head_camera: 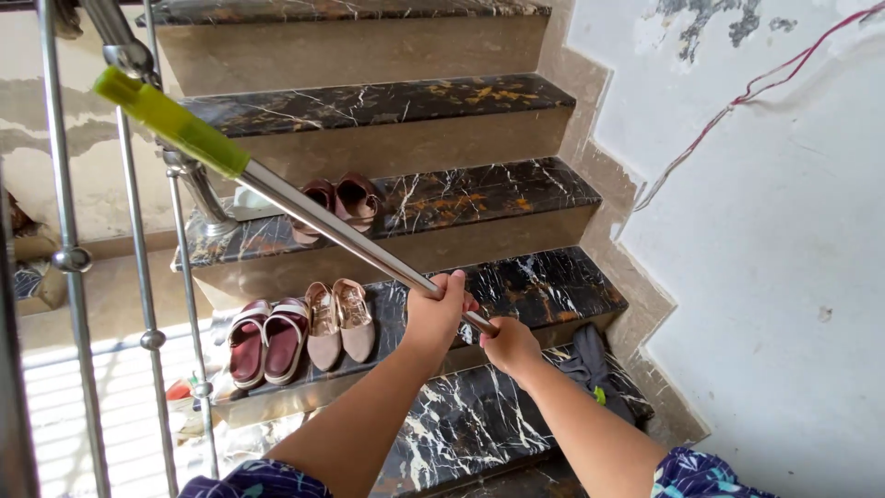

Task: Mopping marble stairs and a tiled floor area with a long-handled mop.

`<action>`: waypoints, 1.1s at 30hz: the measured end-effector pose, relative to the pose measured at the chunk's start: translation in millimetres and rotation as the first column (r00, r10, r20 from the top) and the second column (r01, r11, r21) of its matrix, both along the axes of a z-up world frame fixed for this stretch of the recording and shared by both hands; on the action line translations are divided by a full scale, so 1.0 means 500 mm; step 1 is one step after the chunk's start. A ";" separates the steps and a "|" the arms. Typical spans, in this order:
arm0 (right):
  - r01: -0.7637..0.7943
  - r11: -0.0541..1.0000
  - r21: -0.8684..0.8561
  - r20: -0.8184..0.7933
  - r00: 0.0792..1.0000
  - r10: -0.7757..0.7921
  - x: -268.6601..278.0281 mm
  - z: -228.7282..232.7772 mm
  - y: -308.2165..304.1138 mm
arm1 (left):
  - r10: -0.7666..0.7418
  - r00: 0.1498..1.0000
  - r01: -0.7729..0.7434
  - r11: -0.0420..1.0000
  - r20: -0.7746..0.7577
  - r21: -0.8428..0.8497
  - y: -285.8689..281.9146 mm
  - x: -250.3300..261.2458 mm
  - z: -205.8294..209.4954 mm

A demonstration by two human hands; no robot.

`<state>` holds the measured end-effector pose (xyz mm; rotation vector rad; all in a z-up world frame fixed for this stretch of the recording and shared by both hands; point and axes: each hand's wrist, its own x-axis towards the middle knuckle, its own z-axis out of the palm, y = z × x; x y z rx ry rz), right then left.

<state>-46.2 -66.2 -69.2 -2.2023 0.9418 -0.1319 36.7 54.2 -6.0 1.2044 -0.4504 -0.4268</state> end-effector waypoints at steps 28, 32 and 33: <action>-0.598 0.596 0.536 0.483 0.796 0.365 0.134 0.135 0.323 | 0.450 0.770 -0.571 0.802 0.452 0.174 0.317 0.005 0.289; -0.712 0.462 0.529 0.638 0.693 0.337 0.199 0.059 0.355 | 0.480 0.692 -0.661 0.722 0.539 0.205 0.357 0.020 0.297; -0.710 0.481 0.515 0.662 0.686 0.303 0.210 0.052 0.362 | 0.488 0.677 -0.675 0.710 0.551 0.201 0.361 0.025 0.298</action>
